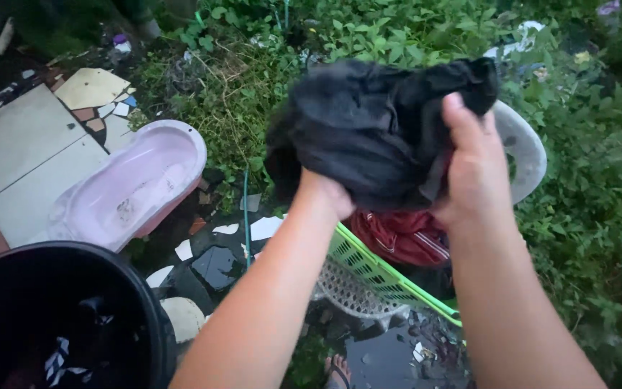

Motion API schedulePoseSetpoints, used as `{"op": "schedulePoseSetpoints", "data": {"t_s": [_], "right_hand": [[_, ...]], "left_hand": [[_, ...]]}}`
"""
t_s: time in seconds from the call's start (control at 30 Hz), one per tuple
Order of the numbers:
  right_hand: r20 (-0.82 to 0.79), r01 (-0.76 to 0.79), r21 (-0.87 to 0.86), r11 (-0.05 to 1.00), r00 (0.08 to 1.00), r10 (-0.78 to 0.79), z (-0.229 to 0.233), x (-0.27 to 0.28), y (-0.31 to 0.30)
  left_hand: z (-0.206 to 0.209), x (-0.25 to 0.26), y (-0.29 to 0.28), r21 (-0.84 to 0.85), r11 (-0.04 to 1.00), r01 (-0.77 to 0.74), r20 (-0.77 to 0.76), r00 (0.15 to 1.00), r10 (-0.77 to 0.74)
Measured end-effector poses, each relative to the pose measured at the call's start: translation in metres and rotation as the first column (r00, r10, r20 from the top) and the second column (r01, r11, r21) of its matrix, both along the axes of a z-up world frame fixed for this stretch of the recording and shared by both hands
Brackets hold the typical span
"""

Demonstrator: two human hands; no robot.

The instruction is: Hand-washing and sorting clothes in a bucket and laundry basket.

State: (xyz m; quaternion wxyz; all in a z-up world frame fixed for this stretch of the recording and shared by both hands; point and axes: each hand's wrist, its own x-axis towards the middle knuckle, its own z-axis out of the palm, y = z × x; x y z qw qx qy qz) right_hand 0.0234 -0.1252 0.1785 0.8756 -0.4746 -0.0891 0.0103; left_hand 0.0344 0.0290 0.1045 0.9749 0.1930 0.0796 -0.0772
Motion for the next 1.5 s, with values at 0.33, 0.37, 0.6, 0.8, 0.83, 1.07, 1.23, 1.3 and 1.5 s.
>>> {"op": "schedulePoseSetpoints", "data": {"t_s": [0.33, 0.37, 0.6, 0.8, 0.83, 1.07, 1.23, 1.3, 1.5], "right_hand": [[-0.187, -0.361, 0.048, 0.931, 0.912, 0.364, 0.033, -0.045, 0.131], [-0.176, -0.421, 0.030, 0.907, 0.891, 0.419, 0.029, -0.050, 0.148], [-0.318, -0.772, -0.153, 0.617, 0.629, 0.709, 0.019, -0.140, 0.293], [-0.371, -0.911, -0.001, 0.412, 0.382, 0.846, -0.034, -0.220, 0.391], [-0.376, -0.919, 0.002, 0.393, 0.364, 0.852, -0.045, -0.229, 0.407], [-0.307, -0.878, -0.373, 0.301, 0.423, 0.853, -0.077, -0.270, 0.478], [-0.267, -0.836, -0.445, 0.320, 0.465, 0.844, -0.126, -0.264, 0.501], [-0.395, -0.766, -0.602, 0.226, 0.532, 0.749, -0.125, -0.269, 0.491], [-0.391, -0.740, -0.569, 0.358, 0.626, 0.675, -0.165, -0.221, 0.437]], "left_hand": [[0.035, -0.107, 0.152, 0.347, 0.865, -0.362, -0.012, 0.920, 0.391], [0.024, -0.126, 0.172, 0.380, 0.833, -0.403, 0.065, 0.909, 0.411], [0.010, -0.302, 0.291, 0.648, 0.704, -0.291, -0.297, 0.754, 0.586], [-0.021, -0.445, 0.361, 0.825, 0.566, 0.000, -0.490, 0.498, 0.715], [-0.038, -0.463, 0.373, 0.822, 0.569, -0.008, -0.495, 0.482, 0.723], [-0.120, -0.526, 0.416, 0.751, 0.262, -0.606, -0.170, 0.206, 0.964], [-0.115, -0.502, 0.409, 0.783, 0.453, -0.426, -0.324, 0.342, 0.882], [-0.154, -0.492, 0.423, 0.884, 0.383, -0.269, -0.219, 0.484, 0.847], [-0.135, -0.436, 0.412, 0.923, 0.373, -0.091, -0.254, 0.583, 0.772]]}}
